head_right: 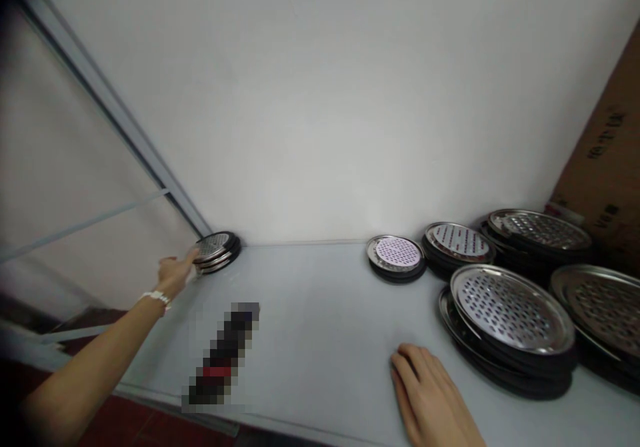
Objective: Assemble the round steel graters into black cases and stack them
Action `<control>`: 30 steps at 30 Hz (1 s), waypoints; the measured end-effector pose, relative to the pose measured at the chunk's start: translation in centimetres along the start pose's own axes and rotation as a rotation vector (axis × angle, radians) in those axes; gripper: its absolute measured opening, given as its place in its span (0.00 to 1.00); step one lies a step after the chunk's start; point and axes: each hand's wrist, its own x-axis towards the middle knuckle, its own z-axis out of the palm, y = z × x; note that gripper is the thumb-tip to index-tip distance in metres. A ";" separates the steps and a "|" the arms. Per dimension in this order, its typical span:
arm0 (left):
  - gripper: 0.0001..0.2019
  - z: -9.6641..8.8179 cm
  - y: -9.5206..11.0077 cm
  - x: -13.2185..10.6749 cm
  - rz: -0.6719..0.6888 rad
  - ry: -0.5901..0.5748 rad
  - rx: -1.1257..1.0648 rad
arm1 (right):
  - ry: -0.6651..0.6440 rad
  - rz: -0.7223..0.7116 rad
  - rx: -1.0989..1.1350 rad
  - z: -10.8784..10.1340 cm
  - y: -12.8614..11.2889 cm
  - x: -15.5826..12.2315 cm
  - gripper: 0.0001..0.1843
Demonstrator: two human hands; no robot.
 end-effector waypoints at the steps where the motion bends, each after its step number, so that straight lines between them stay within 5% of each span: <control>1: 0.18 0.3 0.5 -0.2 0.031 0.022 0.040 | -0.011 0.020 0.008 -0.1 -0.2 0.2 0.13; 4: 0.16 2.6 2.3 -1.3 0.134 -0.018 0.121 | -0.064 0.080 0.033 -0.5 -0.8 0.7 0.11; 7: 0.15 7.0 4.4 -3.9 0.238 -0.255 0.131 | -0.106 0.130 0.064 -0.8 -1.1 1.0 0.11; 10: 0.13 12.7 5.9 -9.0 0.266 -0.566 0.094 | -0.114 0.155 0.083 -0.7 -1.1 1.0 0.11; 15: 0.26 22.0 6.6 -19.6 0.191 -1.022 0.017 | -0.122 0.170 0.077 -0.4 -1.0 0.7 0.11; 20: 0.19 29.1 7.5 -25.7 0.190 -1.080 -0.114 | -0.132 0.177 0.047 -0.4 -0.8 0.6 0.13; 25: 0.18 31.4 8.3 -26.2 0.188 -1.110 -0.155 | -0.141 0.196 0.046 -0.2 -0.7 0.5 0.13; 30: 0.24 28.8 7.2 -25.3 0.169 -1.166 -0.126 | -0.137 0.197 0.019 0.0 -0.6 0.4 0.17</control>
